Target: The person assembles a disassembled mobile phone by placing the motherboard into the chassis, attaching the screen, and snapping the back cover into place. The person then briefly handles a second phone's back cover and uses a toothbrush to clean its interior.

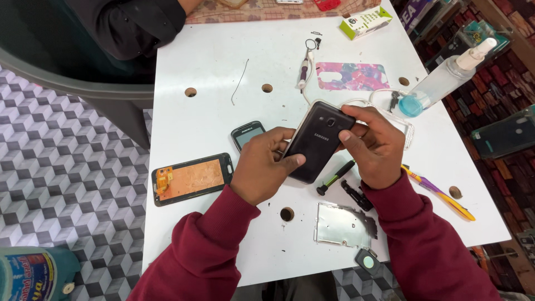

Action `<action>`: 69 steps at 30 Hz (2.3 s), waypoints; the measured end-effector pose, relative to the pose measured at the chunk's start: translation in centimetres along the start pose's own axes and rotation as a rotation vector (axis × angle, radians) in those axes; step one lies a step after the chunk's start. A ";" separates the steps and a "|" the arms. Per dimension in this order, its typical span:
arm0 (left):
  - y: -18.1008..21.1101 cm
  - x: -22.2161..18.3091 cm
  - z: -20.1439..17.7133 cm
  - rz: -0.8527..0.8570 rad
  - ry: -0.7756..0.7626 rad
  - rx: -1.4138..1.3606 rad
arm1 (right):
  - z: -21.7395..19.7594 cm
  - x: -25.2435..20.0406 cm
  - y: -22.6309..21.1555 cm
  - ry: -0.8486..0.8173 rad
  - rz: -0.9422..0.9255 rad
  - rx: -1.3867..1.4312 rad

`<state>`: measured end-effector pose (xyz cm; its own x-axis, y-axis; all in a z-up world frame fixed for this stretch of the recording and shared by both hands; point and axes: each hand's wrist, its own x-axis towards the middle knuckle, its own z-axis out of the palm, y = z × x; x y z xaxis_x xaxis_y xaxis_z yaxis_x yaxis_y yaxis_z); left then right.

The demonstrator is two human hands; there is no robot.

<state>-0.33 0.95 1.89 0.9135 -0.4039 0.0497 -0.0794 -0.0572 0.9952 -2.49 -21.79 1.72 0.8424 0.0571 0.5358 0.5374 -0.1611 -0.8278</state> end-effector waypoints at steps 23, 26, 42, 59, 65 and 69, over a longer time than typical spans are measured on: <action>-0.2 -0.2 0.8 0.156 0.109 0.137 | -0.2 0.1 0.1 0.064 0.062 -0.061; -0.3 -0.3 1.0 0.166 0.118 0.154 | -0.2 0.2 0.1 0.066 0.041 -0.073; -0.4 -0.3 0.9 0.187 0.136 0.243 | -0.6 -0.2 0.2 0.054 0.103 -0.198; -0.6 -0.4 1.2 0.231 0.157 0.234 | -0.4 0.1 -0.1 0.068 0.109 0.010; -1.1 0.1 0.7 0.133 0.091 0.200 | -0.3 0.0 0.3 0.164 0.138 -0.035; -1.6 0.5 0.5 0.157 0.036 0.017 | -0.3 0.2 0.3 0.268 0.037 -0.091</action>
<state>0.03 0.41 0.30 0.9028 -0.3763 0.2082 -0.2290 -0.0109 0.9734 -2.17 -22.10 1.65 0.8147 -0.2113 0.5400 0.4902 -0.2465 -0.8360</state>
